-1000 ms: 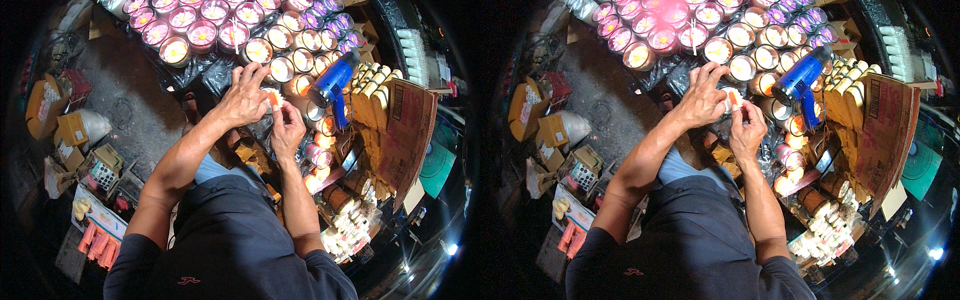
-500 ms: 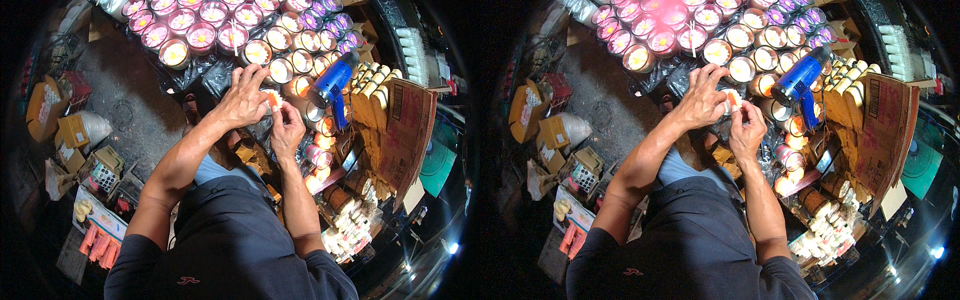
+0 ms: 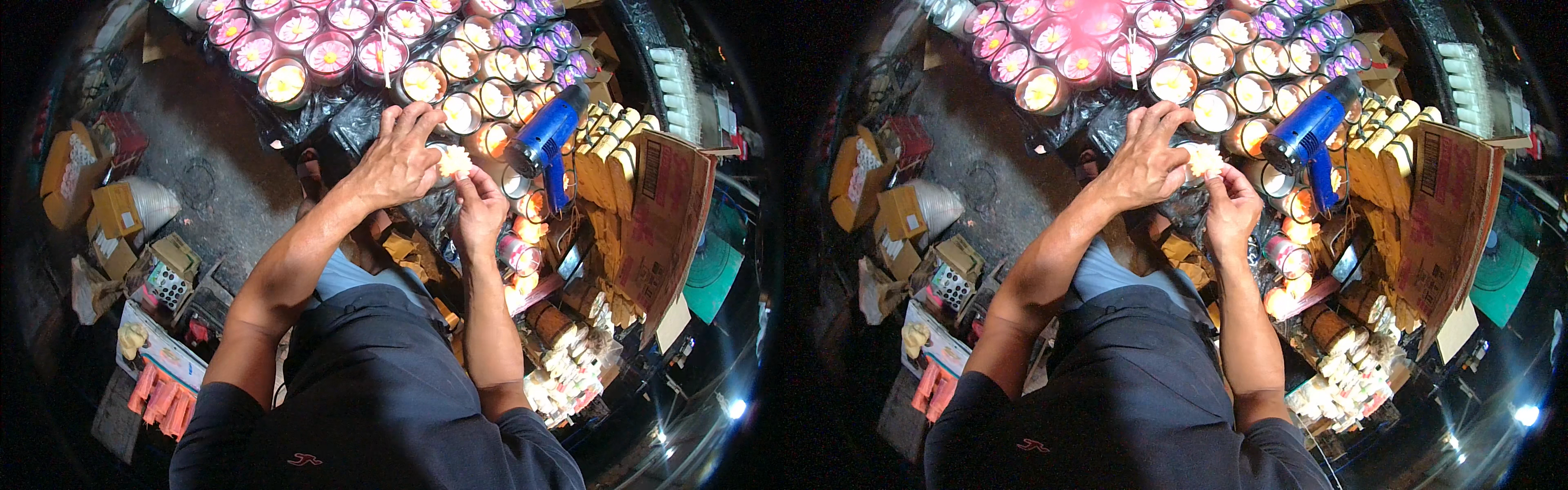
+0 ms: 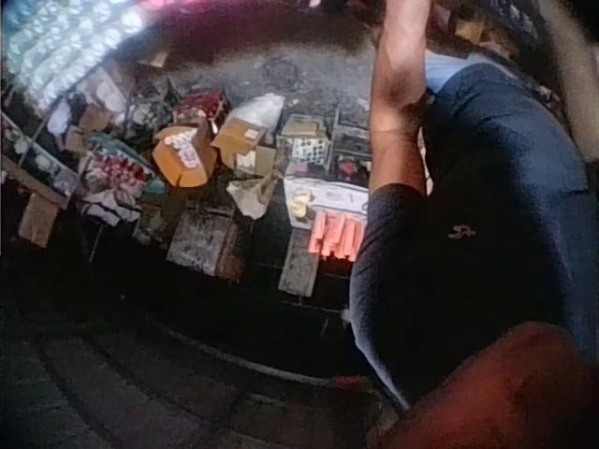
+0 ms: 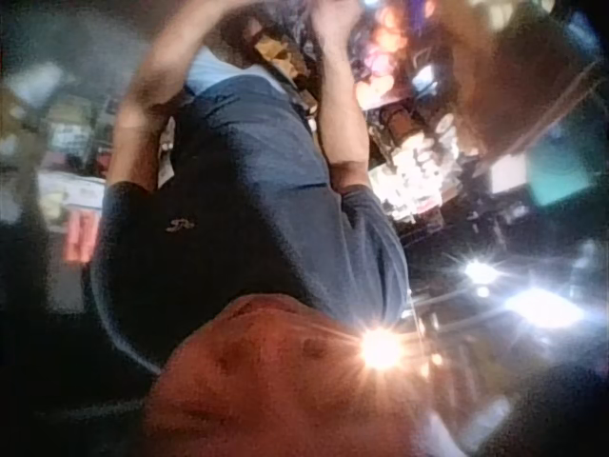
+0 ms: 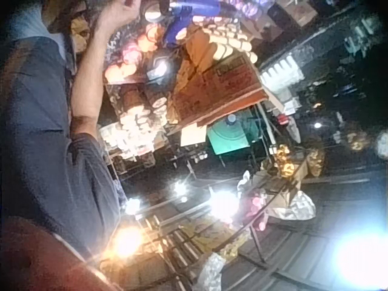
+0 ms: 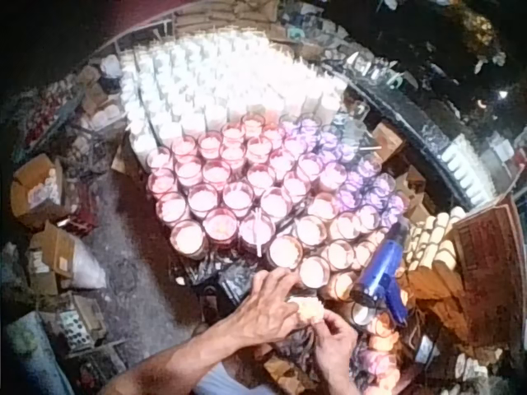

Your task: The person uses a blue heat gun to warm the surface of small candles in metal tins, then places a small flower-shaped decoration into the center of each candle. The person repeats this process across multiple candles arranged on a table.

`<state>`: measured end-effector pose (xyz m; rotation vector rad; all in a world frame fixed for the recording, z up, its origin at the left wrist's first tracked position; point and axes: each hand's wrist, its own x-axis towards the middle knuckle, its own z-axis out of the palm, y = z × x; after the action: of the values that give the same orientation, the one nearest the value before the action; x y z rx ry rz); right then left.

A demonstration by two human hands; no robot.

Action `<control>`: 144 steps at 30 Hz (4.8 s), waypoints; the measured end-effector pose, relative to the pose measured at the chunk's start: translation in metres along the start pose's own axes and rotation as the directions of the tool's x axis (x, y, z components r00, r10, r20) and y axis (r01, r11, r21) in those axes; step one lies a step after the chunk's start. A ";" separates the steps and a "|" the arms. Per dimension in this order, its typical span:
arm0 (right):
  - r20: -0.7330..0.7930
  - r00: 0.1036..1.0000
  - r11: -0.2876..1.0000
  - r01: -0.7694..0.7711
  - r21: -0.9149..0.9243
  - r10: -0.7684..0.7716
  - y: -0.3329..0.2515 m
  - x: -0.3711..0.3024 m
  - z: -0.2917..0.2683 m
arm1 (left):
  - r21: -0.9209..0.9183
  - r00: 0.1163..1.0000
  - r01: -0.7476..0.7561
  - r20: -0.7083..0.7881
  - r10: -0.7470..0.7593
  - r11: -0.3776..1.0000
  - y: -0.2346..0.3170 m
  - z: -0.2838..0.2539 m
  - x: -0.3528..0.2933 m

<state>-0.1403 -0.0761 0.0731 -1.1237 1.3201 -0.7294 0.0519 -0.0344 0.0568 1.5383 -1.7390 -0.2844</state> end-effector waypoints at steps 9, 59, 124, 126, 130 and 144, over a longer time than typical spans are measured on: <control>0.108 0.974 0.928 -0.223 0.297 0.200 -0.007 0.002 -0.011 | -0.055 0.999 0.015 -0.046 -0.018 0.998 -0.001 0.003 -0.004; 0.000 0.989 0.948 0.143 -0.283 -0.149 -0.004 0.000 0.004 | -0.112 0.999 -0.013 -0.040 0.008 0.994 -0.009 0.007 0.000; 0.405 0.602 0.314 0.750 -0.582 -0.688 -0.001 -0.003 -0.004 | -0.061 0.924 0.332 0.221 -0.311 0.941 0.020 -0.043 0.017; 0.400 0.609 0.325 0.747 -0.580 -0.686 -0.001 -0.003 -0.002 | -0.109 0.935 0.331 0.175 -0.310 0.937 0.022 -0.037 0.014; 0.397 0.567 0.281 0.764 -0.581 -0.722 0.001 0.002 -0.001 | -0.134 0.972 0.201 0.153 -0.181 0.970 0.016 -0.024 0.030; 0.417 0.543 0.244 0.776 -0.582 -0.729 -0.004 0.004 -0.003 | -0.067 0.956 0.009 0.293 0.011 0.998 0.002 -0.019 0.040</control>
<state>-0.1423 -0.0818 0.0758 -2.5602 0.9224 -0.8475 0.0650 -0.0646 0.0871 1.5046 -1.9351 -0.5916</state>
